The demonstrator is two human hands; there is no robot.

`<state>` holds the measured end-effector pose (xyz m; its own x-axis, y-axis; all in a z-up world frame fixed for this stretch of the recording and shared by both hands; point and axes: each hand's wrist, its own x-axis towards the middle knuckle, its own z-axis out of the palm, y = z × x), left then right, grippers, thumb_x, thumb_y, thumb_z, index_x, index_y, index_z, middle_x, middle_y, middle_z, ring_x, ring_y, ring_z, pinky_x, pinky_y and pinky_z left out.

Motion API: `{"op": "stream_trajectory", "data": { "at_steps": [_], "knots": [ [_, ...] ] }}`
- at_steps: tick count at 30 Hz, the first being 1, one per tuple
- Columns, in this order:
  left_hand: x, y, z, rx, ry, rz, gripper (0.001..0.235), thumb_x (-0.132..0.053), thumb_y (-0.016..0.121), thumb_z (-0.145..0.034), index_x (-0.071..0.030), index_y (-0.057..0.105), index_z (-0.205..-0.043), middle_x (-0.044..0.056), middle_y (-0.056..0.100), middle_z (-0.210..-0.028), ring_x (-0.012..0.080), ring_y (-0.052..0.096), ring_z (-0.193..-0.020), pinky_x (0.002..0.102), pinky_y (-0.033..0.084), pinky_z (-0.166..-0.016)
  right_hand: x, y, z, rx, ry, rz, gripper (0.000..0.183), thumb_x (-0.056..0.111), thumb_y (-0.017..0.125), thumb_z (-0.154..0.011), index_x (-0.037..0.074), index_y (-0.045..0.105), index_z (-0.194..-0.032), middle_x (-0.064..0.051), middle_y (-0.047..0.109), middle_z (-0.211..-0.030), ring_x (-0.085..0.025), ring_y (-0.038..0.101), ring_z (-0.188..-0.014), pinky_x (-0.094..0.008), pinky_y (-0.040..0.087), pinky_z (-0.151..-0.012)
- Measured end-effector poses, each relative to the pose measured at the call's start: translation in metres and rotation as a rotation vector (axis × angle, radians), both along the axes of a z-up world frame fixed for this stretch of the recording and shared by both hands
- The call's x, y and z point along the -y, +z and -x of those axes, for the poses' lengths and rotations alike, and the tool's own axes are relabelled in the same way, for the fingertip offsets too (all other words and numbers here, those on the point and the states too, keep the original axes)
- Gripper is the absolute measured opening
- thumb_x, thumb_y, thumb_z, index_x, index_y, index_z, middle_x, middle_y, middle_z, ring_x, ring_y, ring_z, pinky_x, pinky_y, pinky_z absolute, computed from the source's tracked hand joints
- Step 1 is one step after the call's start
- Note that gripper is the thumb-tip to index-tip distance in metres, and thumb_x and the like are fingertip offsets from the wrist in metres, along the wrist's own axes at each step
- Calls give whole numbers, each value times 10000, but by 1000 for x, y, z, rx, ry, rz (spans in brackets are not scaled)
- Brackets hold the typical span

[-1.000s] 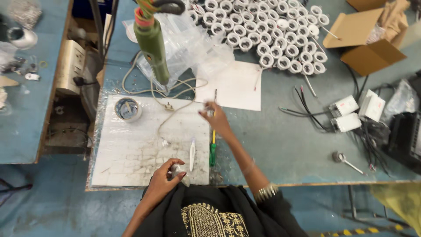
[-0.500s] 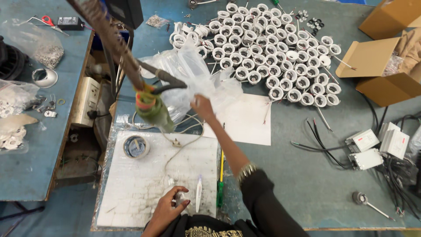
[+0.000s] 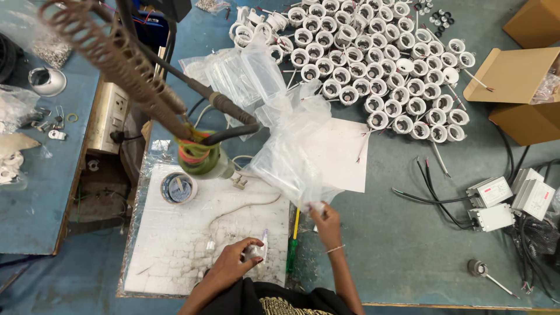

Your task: The person handles small metal fasteners and plastic bags at a workbench, then moves to another station to sort fasteners from a bag into their hand. The person places an LED light fixture on the table and continues sorting fasteners, preparing them for assembly.

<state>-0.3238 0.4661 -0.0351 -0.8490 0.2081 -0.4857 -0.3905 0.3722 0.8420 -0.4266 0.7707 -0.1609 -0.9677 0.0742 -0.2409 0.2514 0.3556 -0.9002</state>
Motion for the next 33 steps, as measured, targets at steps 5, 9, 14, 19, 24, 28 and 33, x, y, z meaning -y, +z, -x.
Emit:
{"op": "stream_trajectory", "data": {
  "at_steps": [5, 9, 14, 19, 24, 28, 33],
  "knots": [
    [0, 8, -4, 10, 13, 72, 394, -322, 858, -760, -154, 740, -1097, 78, 717, -742, 137, 592, -615, 300, 499, -624, -10, 38, 23, -174, -135, -181, 352, 256, 723, -1005, -52, 565, -939, -79, 529, -748, -111, 451, -661, -289, 379, -557],
    [1, 16, -16, -29, 89, 89, 377, -331, 885, -742, -119, 760, -1028, 89, 661, -643, 128, 502, -553, 296, 443, -553, 9, 107, 17, -731, -152, -430, 316, 152, 676, -952, -36, 596, -1193, -173, 616, -1162, -272, 595, -1011, -308, 517, -742],
    [-3, 20, -25, -46, 177, 32, 367, -356, 844, -779, -83, 733, -998, 30, 695, -624, 87, 530, -517, 270, 423, -513, 44, 161, -26, -311, 113, -285, 239, 163, 661, -964, 79, 676, -1187, -71, 711, -1133, -193, 694, -850, -325, 551, -790],
    [-7, 22, -26, -145, 199, -69, 387, -389, 813, -825, -65, 708, -1008, 20, 679, -623, 48, 612, -534, 244, 449, -509, 76, 174, -83, -58, 600, 121, 427, 171, 693, -924, 54, 565, -1315, -81, 655, -1244, -178, 682, -1103, -324, 581, -861],
    [-14, 26, -35, -250, 222, -3, 352, -361, 805, -889, -78, 712, -1075, 74, 590, -650, 114, 505, -587, 276, 413, -557, 86, 165, -116, 80, 611, 295, 486, 149, 709, -901, 44, 526, -1338, -102, 690, -1208, -179, 694, -1089, -320, 572, -869],
    [-14, 40, -50, -276, 214, -277, 443, -313, 796, -844, -111, 613, -1194, 31, 685, -834, 89, 616, -743, 272, 498, -666, 74, 152, -118, 63, 545, 265, 366, 141, 677, -938, 4, 580, -1263, -85, 697, -1113, -162, 722, -988, -291, 596, -854],
    [-10, 55, -61, -480, 193, -270, 458, -234, 771, -810, -91, 617, -1218, 53, 683, -1104, 185, 647, -965, 340, 555, -792, 66, 146, -119, 58, 500, 329, 262, 128, 637, -965, -27, 619, -1175, -24, 712, -977, -85, 676, -880, -254, 561, -759]
  ]
}}
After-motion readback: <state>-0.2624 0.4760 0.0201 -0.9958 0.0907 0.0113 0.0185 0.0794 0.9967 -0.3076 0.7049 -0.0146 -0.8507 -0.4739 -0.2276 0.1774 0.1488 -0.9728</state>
